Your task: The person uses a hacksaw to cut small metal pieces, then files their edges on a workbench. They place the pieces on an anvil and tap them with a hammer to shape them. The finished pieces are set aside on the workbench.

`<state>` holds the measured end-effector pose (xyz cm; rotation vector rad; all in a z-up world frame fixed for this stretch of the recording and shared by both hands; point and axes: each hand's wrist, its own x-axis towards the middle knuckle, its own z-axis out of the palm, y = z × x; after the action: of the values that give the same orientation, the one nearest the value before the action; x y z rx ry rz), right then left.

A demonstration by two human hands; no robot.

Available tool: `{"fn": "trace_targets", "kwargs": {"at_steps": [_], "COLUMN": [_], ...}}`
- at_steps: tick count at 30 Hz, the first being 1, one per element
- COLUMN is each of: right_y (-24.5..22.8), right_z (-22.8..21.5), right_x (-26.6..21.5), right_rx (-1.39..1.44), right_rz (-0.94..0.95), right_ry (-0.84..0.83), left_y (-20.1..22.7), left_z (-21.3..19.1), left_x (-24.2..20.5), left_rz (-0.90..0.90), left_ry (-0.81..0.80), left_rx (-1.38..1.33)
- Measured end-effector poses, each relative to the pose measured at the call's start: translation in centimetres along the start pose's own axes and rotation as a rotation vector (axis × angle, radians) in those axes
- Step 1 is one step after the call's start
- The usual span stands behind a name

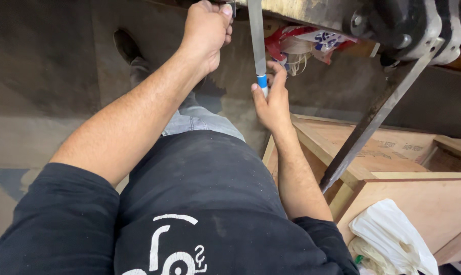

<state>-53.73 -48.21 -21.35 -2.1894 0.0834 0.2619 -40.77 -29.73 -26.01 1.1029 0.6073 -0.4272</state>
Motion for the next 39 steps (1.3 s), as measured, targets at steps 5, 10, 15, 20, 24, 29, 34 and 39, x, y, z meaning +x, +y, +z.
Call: {"fn": "trace_targets", "kwargs": {"at_steps": [5,10,15,20,24,29,34,39], "right_y": [-0.3,0.2,-0.6,-1.4,-1.4,-1.3,-2.8,-2.8], "right_z": [0.2,0.3,1.2,2.1,2.1,0.4,0.8,2.1], "right_x": [-0.4,-1.3,-3.8,-1.7,1.6,-0.5,-2.5,4.4], "right_rx": [0.013,0.272,0.191,-0.273,-0.173,0.333,-0.146,-0.065], "right_rz": [-0.102,0.125,0.096,-0.25,-0.188,0.268,-0.176,-0.143], "right_ry": [0.038,-0.011,0.006,0.123,0.096,-0.043,0.08,0.083], "left_y": [0.2,-0.5,-1.4,-1.7,-1.7,-1.8,-1.8,-2.3], "left_z": [0.7,0.9,1.3,2.0,2.3,2.1,2.0,2.1], "left_x": [-0.3,0.1,0.7,0.6,0.4,0.4,0.4,0.8], "left_rz": [0.032,0.037,0.031,0.017,0.034,0.041,0.01,0.069], "left_ry": [0.032,0.042,0.099,0.158,0.2,0.17,0.172,0.162], "left_rx": [-0.001,-0.042,-0.122,-0.199,-0.212,-0.221,-0.215,-0.252]}}
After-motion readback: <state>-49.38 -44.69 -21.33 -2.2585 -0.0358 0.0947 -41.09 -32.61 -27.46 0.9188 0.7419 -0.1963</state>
